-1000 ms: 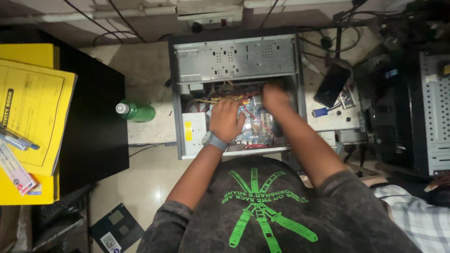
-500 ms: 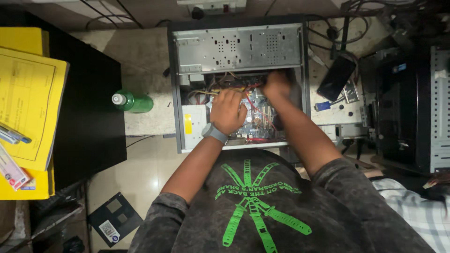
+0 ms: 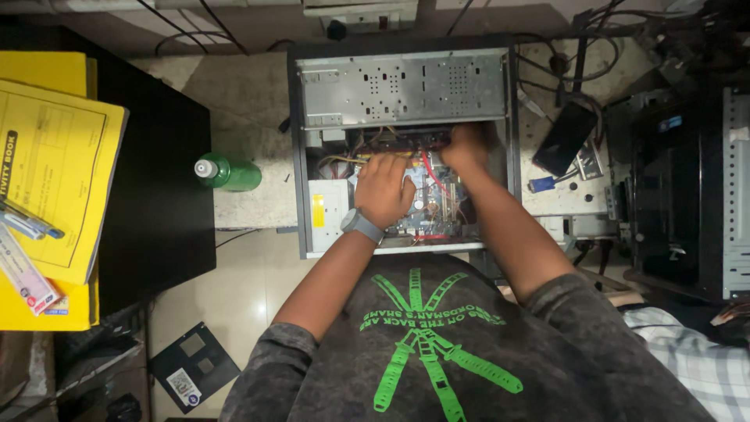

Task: The person works inside an open desktop computer case, disconnecting and reconnecting internal cables and using a screwdriver to adjust components on the motherboard. The person repeatedly handles wires and uses a yellow screwdriver to tighten or loosen screws on the motherboard.

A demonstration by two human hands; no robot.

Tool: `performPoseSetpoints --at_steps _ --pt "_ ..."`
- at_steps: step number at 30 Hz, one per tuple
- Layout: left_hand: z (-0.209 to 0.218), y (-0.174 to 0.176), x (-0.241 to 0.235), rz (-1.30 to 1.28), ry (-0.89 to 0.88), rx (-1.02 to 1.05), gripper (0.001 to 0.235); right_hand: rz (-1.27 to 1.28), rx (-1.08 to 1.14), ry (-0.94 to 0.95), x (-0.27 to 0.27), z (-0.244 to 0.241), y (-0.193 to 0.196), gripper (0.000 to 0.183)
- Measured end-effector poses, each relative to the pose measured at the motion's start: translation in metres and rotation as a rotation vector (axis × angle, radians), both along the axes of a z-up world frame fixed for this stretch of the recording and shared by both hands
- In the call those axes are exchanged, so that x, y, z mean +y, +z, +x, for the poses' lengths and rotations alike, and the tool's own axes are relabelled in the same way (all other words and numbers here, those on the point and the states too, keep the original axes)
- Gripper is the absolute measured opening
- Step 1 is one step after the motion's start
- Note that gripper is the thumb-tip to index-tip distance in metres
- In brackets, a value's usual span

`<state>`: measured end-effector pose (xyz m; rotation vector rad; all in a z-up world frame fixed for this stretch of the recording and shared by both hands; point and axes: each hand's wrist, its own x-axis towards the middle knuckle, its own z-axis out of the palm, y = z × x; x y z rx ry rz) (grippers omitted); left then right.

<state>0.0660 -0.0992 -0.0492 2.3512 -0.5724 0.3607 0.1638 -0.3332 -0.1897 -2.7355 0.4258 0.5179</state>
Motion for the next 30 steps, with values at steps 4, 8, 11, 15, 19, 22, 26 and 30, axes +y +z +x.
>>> performPoseSetpoints --at_steps 4,8,11,15,19,22,26,30 --pt "0.003 -0.003 0.0 0.045 -0.014 0.056 0.03 -0.059 -0.042 0.076 0.007 0.002 0.018 0.059" --pt "-0.001 -0.017 -0.001 0.108 -0.009 0.061 0.034 -0.121 0.048 0.12 0.011 -0.003 0.029 0.046" --pt "0.001 -0.032 -0.01 0.25 -0.02 0.014 0.038 -0.21 -0.133 0.267 0.007 -0.01 0.018 0.025" --pt "0.013 -0.052 -0.031 0.656 -0.064 0.191 0.037 -0.341 -0.294 0.424 0.004 -0.008 -0.005 0.015" --pt "0.024 -0.059 -0.044 0.687 -0.093 0.22 0.031 -0.254 -0.212 0.394 -0.001 -0.007 -0.005 0.025" --pt "0.028 -0.057 -0.046 0.623 -0.083 0.18 0.031 -0.185 -0.114 0.334 0.001 -0.003 0.01 0.039" --pt "0.028 -0.051 -0.048 0.571 -0.093 0.213 0.03 -0.084 -0.031 0.243 0.004 0.001 0.027 0.052" --pt "0.024 -0.053 -0.048 0.487 -0.059 0.122 0.04 -0.062 0.006 0.15 0.006 -0.002 0.025 0.052"
